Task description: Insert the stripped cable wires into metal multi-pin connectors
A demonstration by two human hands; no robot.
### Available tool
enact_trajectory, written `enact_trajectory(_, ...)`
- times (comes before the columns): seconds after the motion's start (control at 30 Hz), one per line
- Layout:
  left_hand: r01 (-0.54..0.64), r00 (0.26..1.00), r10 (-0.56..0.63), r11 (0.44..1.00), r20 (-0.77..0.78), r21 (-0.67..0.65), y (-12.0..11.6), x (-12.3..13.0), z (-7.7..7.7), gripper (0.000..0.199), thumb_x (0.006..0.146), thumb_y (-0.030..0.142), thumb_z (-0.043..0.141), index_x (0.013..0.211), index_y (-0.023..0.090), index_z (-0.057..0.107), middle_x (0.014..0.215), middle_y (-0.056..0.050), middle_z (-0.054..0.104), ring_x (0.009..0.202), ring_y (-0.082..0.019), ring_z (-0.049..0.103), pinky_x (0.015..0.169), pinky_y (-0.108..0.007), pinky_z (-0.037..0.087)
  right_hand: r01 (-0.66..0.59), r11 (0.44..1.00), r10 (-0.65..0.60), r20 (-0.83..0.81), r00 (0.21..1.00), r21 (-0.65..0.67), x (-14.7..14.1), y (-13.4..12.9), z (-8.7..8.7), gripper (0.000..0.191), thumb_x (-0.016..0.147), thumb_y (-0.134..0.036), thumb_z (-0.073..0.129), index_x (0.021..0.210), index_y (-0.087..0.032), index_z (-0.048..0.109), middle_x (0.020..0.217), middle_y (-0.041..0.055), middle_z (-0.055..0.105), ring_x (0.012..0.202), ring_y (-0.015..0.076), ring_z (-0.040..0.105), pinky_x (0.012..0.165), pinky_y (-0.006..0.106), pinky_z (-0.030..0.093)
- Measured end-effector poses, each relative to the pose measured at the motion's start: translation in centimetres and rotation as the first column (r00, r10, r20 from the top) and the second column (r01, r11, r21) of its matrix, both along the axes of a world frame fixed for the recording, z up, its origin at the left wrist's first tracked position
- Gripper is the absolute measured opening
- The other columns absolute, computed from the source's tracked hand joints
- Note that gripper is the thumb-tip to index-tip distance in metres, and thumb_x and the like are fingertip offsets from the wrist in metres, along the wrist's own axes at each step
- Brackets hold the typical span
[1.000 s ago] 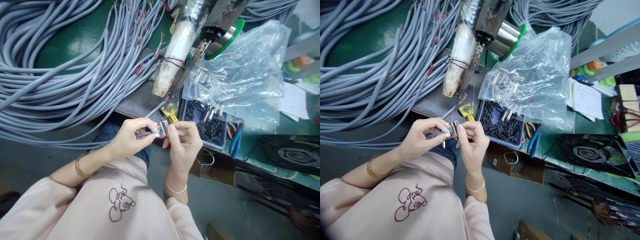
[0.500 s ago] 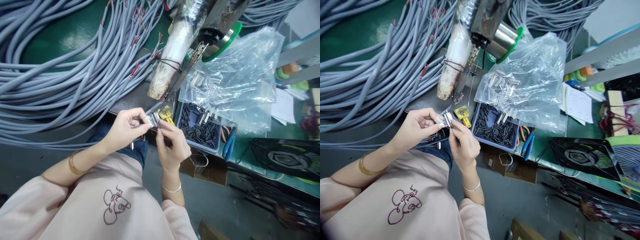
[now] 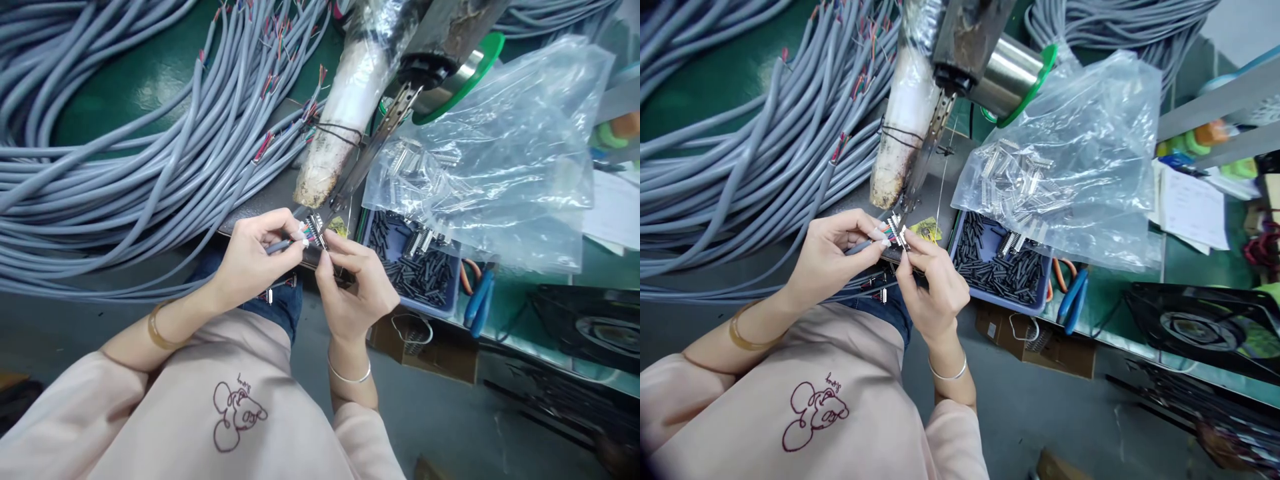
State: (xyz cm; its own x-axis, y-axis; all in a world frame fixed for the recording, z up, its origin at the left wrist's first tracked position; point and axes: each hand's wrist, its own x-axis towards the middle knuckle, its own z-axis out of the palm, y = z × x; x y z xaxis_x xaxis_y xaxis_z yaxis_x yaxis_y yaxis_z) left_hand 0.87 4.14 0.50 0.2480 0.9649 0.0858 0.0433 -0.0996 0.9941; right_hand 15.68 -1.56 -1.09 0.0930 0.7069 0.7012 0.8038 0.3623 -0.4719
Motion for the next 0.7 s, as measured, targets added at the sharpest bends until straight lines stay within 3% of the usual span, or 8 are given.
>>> enact_trajectory(0.23, -0.007, 1.0, 0.007, 0.999, 0.003, 0.054, 0.39, 0.04, 0.68, 0.01, 0.075, 0.015, 0.065, 0.066, 0.016, 0.06, 0.069, 0.0, 0.065, 0.059, -0.007, 0.057, 0.051, -0.016, 0.043, -0.005, 1.0, 0.006, -0.008, 1.0, 0.031, -0.21, 0.35, 0.28, 0.017, 0.085, -0.008, 0.073, 0.091, -0.023, 0.067, 0.103, 0.0018, 0.082, 0.092, 0.0171, 0.079, 0.083, 0.03, 0.065)
enact_trajectory(0.47, 0.062, 0.998, -0.062, 0.997, 0.004, -0.034, 0.67, -0.09, 0.77, 0.01, 0.074, 0.013, 0.066, 0.066, 0.015, 0.06, 0.068, 0.001, 0.065, 0.054, -0.005, 0.053, 0.049, -0.015, 0.041, 0.007, 1.0, -0.007, 0.014, 1.0, 0.03, -0.09, 0.02, 0.17, 0.018, 0.085, -0.007, 0.074, 0.085, -0.022, 0.063, 0.102, 0.004, 0.082, 0.087, 0.015, 0.079, 0.079, 0.025, 0.064)
enact_trajectory(0.7, 0.05, 0.998, -0.049, 0.999, 0.035, -0.019, 0.54, 0.1, 0.96, 0.01, 0.074, 0.012, 0.065, 0.067, 0.015, 0.06, 0.067, 0.001, 0.063, 0.054, -0.005, 0.052, 0.049, -0.015, 0.041, 0.025, 0.999, -0.025, 0.03, 0.999, 0.03, -0.32, 0.21, 0.53, 0.017, 0.086, -0.008, 0.075, 0.087, -0.022, 0.065, 0.101, 0.0034, 0.082, 0.09, 0.0154, 0.079, 0.082, 0.026, 0.065)
